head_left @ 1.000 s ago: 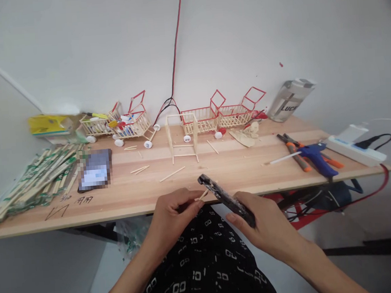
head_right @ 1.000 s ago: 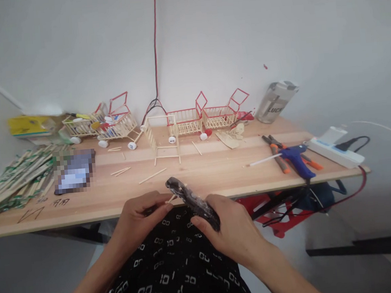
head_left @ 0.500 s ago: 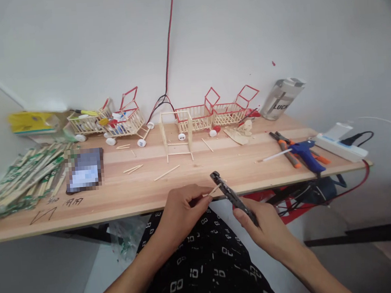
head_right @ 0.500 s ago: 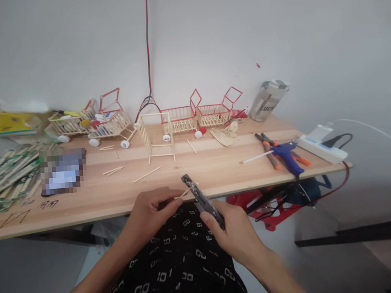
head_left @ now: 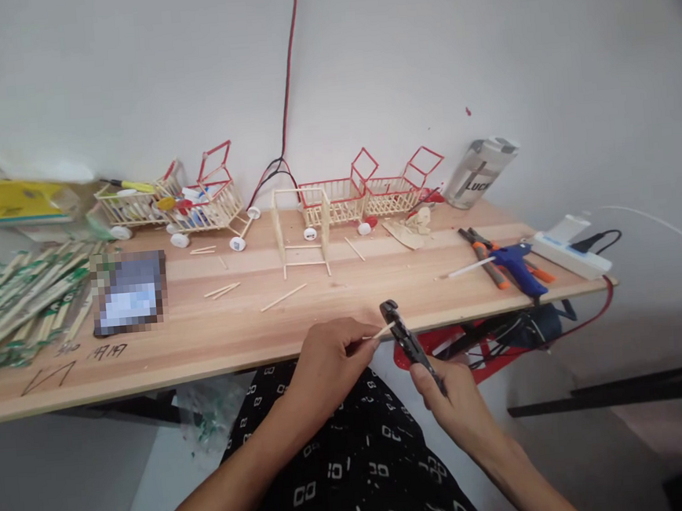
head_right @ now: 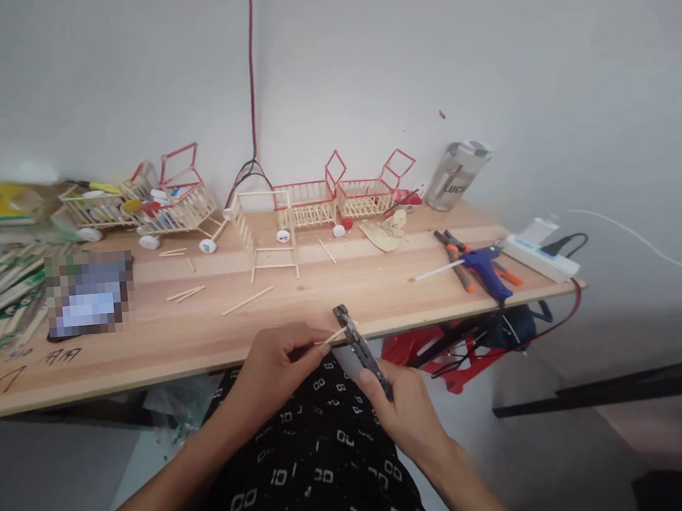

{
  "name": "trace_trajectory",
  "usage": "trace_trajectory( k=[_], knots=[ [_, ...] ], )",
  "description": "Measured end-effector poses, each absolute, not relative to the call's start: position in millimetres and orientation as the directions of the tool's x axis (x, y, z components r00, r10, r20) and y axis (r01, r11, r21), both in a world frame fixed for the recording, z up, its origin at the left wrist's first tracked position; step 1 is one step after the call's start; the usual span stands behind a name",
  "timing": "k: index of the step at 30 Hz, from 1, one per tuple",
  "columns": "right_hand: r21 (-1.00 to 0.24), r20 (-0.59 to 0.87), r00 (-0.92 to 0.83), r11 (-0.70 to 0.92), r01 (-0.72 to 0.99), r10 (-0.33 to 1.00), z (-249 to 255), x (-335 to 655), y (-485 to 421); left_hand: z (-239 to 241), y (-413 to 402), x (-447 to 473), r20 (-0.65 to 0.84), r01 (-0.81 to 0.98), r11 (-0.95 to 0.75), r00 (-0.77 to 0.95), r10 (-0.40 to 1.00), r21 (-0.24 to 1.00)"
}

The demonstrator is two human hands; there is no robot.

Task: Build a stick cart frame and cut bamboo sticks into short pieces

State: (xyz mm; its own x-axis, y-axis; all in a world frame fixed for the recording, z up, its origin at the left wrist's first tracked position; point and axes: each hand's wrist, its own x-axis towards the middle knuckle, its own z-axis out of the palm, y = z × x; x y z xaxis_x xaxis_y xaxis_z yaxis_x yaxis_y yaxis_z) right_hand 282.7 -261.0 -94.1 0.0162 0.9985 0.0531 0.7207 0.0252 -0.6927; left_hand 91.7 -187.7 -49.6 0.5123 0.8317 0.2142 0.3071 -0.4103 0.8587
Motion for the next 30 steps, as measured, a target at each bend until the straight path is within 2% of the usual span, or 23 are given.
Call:
trace_trajectory(
  k=[5, 11, 15, 18, 22, 30],
  knots=[
    [-0.707, 0.033, 0.063, -0.021, 0.707, 0.997, -102.6, 283.0, -261.3, -55.6, -185.0, 92.9, 0.201, 0.303, -0.394, 0.512, 0.835, 0.867],
    [-0.775, -0.002, 0.086, -0.056, 0.63, 0.996, -106.3, 279.8, -259.9, -56.9, -183.2, 91.6, 0.128, 0.283, -0.283, 0.463, 0.877, 0.916],
    [-0.839, -0.073, 0.014, -0.069, 0.54, 0.997, -96.4, 279.2, -260.2, -55.7, -182.3, 88.3, 0.13, 0.213, -0.26, 0.481, 0.867, 0.942],
    [-0.89, -0.154, -0.088, -0.099, 0.446, 0.984, -87.5, 279.1, -261.5, -57.0, -181.5, 85.7, 0.062, 0.135, -0.15, 0.503, 0.862, 0.979],
    [-0.914, -0.159, -0.146, -0.09, 0.397, 0.977, -84.6, 279.3, -262.5, -58.7, -181.7, 84.4, -0.012, 0.029, -0.004, 0.531, 0.847, 1.0],
    [-0.905, -0.165, -0.088, -0.116, 0.41, 0.982, -82.6, 276.8, -262.4, -58.7, -186.6, 87.4, -0.075, -0.051, 0.124, 0.559, 0.826, 0.991]
  ],
)
